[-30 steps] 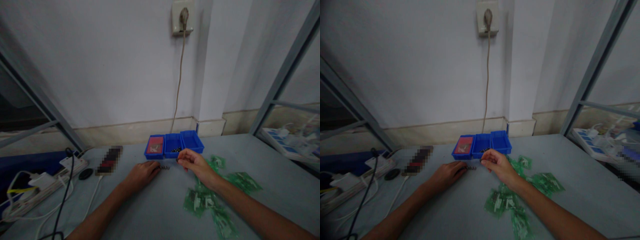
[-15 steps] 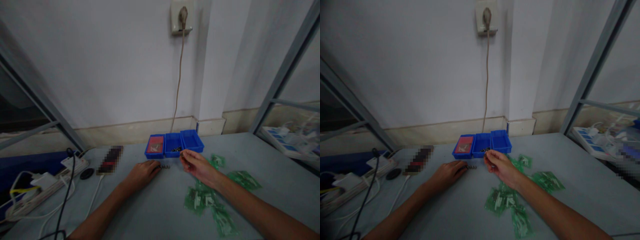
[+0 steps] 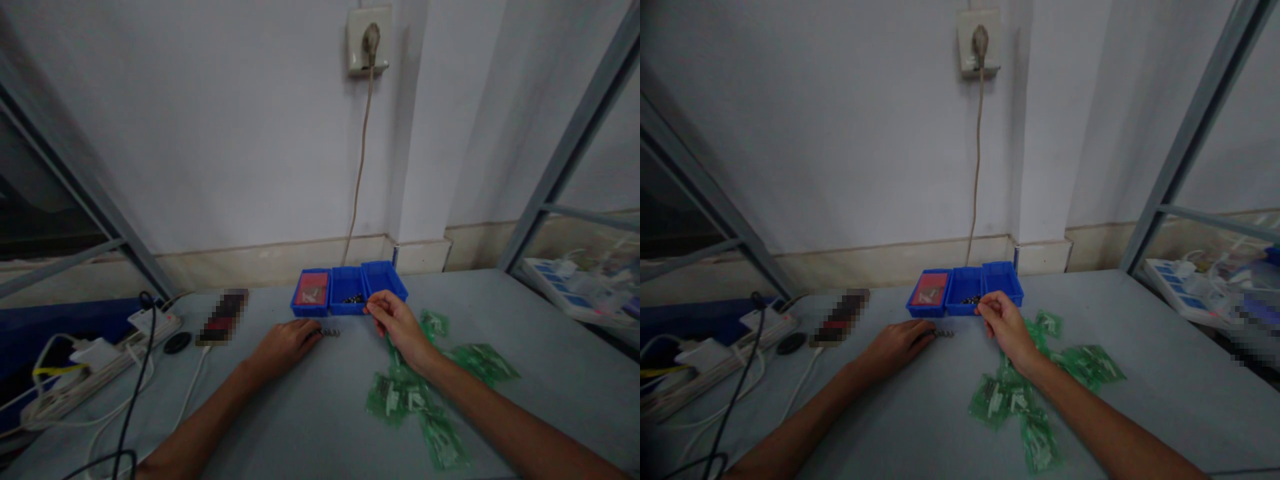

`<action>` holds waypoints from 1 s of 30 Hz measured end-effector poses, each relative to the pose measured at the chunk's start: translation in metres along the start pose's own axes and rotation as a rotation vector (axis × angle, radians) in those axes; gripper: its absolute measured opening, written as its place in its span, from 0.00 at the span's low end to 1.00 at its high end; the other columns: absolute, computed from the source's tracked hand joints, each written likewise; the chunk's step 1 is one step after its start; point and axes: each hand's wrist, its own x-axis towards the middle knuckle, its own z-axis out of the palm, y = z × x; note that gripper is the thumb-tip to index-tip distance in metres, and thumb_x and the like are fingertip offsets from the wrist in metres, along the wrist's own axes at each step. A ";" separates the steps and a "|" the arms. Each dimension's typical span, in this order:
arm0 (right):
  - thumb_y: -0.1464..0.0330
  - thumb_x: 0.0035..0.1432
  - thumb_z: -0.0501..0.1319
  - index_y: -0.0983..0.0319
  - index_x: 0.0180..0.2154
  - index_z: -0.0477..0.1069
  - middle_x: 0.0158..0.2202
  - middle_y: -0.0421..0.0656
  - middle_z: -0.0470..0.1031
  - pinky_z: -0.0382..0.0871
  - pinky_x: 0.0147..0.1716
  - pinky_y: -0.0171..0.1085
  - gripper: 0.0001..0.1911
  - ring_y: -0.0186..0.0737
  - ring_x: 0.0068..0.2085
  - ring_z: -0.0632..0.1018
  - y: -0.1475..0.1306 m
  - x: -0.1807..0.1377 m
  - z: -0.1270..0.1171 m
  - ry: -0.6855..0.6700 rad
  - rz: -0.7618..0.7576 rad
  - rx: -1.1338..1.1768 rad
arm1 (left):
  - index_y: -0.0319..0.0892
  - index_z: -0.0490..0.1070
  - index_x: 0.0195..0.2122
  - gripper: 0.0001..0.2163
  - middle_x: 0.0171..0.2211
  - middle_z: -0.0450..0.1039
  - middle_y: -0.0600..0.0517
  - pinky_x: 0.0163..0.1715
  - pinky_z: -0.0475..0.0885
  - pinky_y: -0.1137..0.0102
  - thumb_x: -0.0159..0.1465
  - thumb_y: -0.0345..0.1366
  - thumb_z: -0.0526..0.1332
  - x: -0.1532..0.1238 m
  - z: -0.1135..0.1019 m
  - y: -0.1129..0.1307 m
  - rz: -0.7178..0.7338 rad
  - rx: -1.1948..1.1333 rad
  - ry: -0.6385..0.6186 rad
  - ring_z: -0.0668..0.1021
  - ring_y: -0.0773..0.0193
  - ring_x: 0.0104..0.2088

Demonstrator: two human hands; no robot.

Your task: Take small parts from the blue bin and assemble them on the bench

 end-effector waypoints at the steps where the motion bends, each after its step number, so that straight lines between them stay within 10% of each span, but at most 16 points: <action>1: 0.53 0.57 0.69 0.58 0.38 0.70 0.32 0.38 0.73 0.59 0.20 0.33 0.18 0.33 0.23 0.66 0.000 0.000 0.000 0.013 -0.055 -0.081 | 0.46 0.71 0.51 0.13 0.44 0.79 0.50 0.40 0.75 0.66 0.78 0.45 0.50 0.000 0.000 0.000 0.000 0.003 0.000 0.82 0.56 0.42; 11: 0.67 0.62 0.66 0.58 0.38 0.72 0.36 0.40 0.74 0.65 0.33 0.37 0.03 0.40 0.36 0.74 -0.009 -0.013 0.005 0.035 -0.354 -0.466 | 0.46 0.71 0.50 0.12 0.44 0.79 0.51 0.40 0.74 0.67 0.78 0.45 0.51 0.000 0.002 -0.002 -0.003 -0.016 0.008 0.82 0.57 0.42; 30: 0.48 0.56 0.70 0.62 0.28 0.68 0.22 0.34 0.61 0.47 0.15 0.28 0.25 0.25 0.19 0.56 -0.008 -0.011 0.008 -0.113 0.262 0.336 | 0.48 0.70 0.51 0.11 0.45 0.79 0.52 0.42 0.74 0.66 0.78 0.44 0.52 -0.001 0.004 -0.004 -0.004 -0.014 0.001 0.82 0.57 0.43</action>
